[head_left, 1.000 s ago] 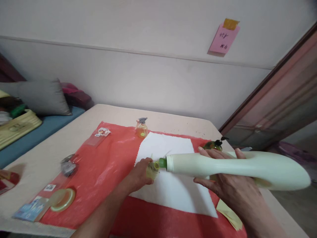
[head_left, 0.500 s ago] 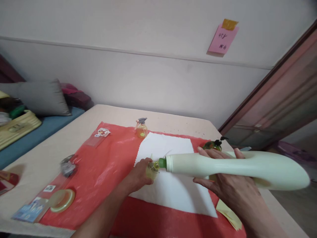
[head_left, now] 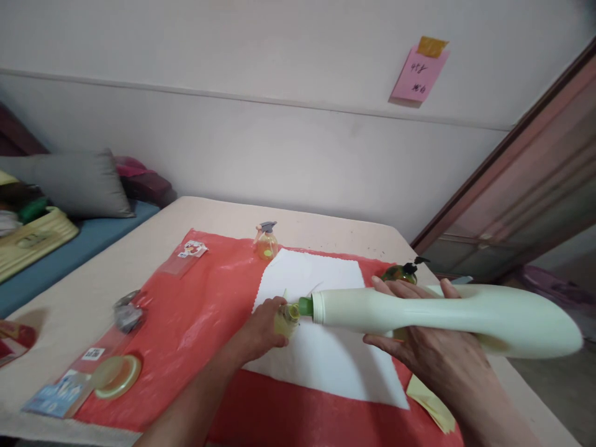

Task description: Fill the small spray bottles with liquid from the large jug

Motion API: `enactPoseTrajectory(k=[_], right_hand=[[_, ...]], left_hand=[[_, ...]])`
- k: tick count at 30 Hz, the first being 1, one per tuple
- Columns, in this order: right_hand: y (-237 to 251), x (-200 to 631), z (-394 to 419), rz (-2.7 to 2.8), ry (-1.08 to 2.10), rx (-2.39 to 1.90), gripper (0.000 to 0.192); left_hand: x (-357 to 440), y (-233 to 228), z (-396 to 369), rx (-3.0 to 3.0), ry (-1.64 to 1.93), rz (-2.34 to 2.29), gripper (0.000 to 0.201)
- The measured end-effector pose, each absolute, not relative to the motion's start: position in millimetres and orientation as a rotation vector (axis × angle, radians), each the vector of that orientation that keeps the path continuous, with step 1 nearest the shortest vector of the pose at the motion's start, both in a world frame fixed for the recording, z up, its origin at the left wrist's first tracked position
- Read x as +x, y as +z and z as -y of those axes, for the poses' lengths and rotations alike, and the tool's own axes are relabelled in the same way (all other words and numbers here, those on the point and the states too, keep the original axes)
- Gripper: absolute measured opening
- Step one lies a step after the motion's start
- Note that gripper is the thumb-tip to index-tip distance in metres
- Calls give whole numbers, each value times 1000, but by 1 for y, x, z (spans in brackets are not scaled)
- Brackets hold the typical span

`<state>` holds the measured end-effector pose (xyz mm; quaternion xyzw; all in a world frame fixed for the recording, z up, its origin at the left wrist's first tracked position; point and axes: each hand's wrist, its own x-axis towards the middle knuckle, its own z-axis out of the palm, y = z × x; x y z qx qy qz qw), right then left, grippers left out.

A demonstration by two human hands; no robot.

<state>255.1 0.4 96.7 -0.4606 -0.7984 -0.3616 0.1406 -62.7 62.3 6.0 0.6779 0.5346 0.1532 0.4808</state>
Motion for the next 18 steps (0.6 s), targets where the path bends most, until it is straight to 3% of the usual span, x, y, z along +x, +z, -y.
enactPoseTrajectory(k=[18], right_hand=[[94, 254, 1, 2295, -1037, -1342, 84]], left_hand=[[-65, 3, -62, 1660, 375, -1303, 81]])
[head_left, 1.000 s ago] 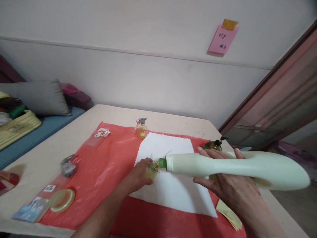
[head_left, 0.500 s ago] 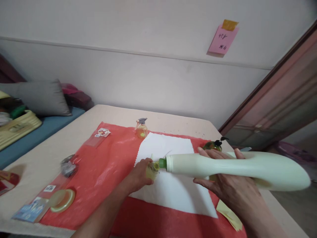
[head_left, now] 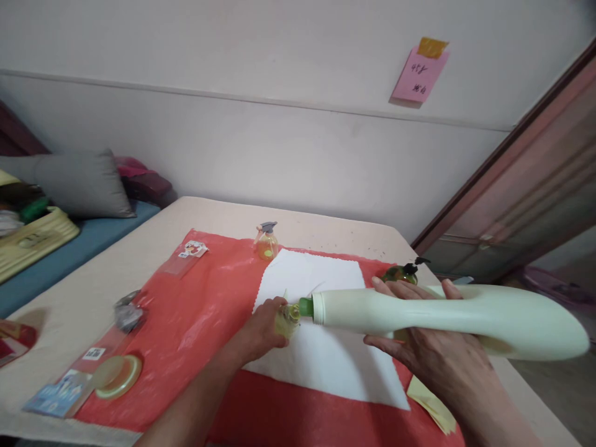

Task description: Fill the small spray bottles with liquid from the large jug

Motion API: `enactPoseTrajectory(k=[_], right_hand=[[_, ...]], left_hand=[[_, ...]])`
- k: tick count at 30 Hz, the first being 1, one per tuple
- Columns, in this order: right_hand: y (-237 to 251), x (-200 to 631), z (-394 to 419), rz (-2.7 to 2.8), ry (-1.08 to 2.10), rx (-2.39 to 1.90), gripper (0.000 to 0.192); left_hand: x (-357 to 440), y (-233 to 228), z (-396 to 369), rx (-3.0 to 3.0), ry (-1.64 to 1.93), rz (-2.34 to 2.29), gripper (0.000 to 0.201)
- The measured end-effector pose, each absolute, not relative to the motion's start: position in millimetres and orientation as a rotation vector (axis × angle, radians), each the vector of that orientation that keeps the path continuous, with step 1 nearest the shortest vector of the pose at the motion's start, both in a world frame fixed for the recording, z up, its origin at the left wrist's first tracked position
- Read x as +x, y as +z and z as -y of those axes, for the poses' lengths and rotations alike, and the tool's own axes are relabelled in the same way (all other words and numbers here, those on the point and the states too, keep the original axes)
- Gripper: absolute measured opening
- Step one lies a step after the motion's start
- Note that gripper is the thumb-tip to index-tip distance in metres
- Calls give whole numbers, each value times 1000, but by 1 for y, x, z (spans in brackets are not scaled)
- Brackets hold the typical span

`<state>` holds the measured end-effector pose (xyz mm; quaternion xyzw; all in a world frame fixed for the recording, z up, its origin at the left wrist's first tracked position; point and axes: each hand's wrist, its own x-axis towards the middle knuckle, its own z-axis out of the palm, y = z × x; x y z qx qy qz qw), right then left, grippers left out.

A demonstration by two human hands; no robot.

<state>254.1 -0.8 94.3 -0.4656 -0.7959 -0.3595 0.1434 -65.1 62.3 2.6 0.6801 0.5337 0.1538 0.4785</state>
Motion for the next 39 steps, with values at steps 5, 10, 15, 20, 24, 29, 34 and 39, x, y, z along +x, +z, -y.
enactPoseTrajectory(k=[5, 10, 15, 20, 24, 29, 34, 39], right_hand=[[96, 254, 1, 2296, -1061, -1333, 84], [95, 256, 1, 2293, -1062, -1331, 85], [98, 253, 1, 2302, -1024, -1364, 83], [98, 253, 0, 2295, -1065, -1309, 86], [96, 254, 1, 2296, -1060, -1314, 86], [97, 252, 3, 2296, -1051, -1327, 85], [99, 252, 2, 2303, -1066, -1323, 85], [101, 250, 2, 2311, -1086, -1350, 83]], left_hand=[[-64, 3, -62, 1669, 369, -1307, 80], [-64, 4, -63, 1675, 369, -1303, 82], [-64, 3, -63, 1663, 370, -1304, 83], [-63, 9, -61, 1652, 348, -1313, 81], [-64, 9, -61, 1646, 360, -1301, 80], [-64, 5, -62, 1655, 365, -1314, 80], [-64, 4, -62, 1653, 360, -1320, 81], [-64, 2, -63, 1656, 367, -1302, 82]])
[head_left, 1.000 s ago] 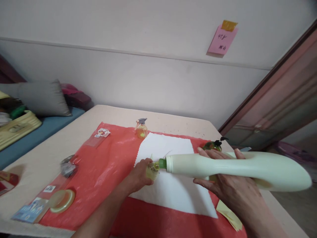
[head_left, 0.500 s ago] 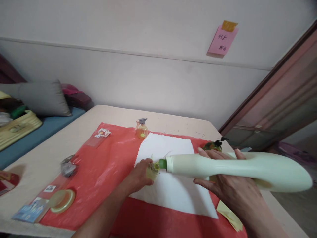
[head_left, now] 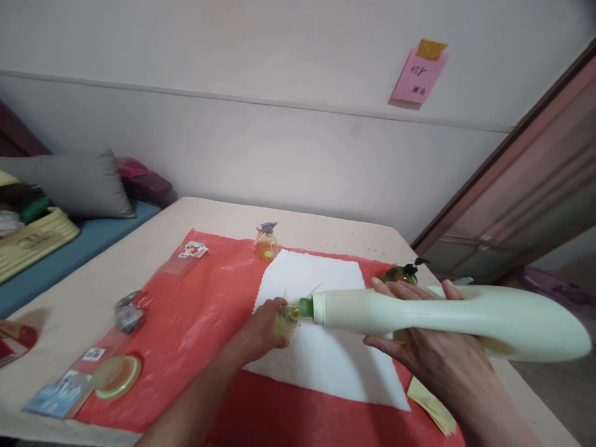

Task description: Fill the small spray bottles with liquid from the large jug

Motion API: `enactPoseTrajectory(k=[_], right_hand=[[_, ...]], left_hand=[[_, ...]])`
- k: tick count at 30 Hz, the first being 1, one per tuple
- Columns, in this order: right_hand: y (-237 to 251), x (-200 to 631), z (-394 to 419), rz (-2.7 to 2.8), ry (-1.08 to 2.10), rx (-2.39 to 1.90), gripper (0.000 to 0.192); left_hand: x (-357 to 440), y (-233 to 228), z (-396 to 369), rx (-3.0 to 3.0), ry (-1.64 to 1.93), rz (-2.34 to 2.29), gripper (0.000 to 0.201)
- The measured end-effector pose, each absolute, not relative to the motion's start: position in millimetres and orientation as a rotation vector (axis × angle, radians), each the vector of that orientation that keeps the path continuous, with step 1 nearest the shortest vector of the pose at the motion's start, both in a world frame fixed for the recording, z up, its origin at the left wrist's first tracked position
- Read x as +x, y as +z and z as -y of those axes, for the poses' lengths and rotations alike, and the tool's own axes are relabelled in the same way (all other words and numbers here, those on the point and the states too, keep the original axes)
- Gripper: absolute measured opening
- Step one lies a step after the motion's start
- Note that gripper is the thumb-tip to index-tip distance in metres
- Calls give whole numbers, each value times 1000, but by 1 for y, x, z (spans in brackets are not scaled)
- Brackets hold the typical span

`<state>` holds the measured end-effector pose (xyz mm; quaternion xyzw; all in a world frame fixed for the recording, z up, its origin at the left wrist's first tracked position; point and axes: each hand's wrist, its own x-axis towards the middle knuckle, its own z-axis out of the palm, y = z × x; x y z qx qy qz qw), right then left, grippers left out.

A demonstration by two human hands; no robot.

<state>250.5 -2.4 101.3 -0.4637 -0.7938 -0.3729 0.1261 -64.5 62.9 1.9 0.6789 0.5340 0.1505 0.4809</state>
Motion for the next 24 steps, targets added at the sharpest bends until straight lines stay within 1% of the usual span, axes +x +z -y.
enactPoseTrajectory(k=[5, 15, 24], right_hand=[[97, 254, 1, 2317, -1086, -1321, 85], [99, 253, 2, 2310, -1089, -1319, 82], [99, 252, 1, 2312, -1060, -1329, 88]], left_hand=[[-64, 0, -63, 1673, 378, -1297, 78], [-65, 1, -62, 1649, 381, -1303, 80], [-64, 4, -62, 1650, 366, -1315, 82]])
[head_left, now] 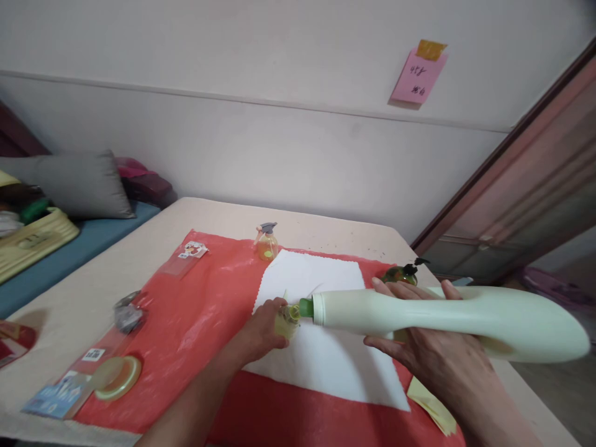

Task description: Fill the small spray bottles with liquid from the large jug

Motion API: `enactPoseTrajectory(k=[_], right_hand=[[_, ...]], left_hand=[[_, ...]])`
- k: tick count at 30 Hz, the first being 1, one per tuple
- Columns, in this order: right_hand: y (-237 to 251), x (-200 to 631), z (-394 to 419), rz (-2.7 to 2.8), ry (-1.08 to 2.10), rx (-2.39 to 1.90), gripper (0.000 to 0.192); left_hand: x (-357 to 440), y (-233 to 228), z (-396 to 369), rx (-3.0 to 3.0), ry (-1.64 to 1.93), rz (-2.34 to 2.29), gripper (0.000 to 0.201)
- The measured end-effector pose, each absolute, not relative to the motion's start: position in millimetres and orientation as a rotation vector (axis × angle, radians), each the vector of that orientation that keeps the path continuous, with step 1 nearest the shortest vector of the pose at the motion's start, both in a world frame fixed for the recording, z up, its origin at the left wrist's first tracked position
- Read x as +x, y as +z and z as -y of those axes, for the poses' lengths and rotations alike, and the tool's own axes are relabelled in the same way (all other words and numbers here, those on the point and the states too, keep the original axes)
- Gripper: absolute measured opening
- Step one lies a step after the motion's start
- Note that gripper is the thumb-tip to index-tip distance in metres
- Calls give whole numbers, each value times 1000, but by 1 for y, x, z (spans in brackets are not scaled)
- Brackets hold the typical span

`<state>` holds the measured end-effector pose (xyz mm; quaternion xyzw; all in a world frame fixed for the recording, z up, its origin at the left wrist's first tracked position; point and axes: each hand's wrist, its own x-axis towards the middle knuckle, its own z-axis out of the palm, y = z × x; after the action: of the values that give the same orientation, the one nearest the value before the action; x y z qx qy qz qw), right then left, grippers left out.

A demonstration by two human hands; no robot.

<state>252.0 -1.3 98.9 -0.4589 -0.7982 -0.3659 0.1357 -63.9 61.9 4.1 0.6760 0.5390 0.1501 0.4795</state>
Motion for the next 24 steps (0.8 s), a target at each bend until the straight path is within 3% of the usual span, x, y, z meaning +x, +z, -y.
enactPoseTrajectory(k=[24], right_hand=[[101, 251, 2, 2312, -1123, -1306, 84]], left_hand=[[-64, 1, -63, 1650, 380, -1292, 83]])
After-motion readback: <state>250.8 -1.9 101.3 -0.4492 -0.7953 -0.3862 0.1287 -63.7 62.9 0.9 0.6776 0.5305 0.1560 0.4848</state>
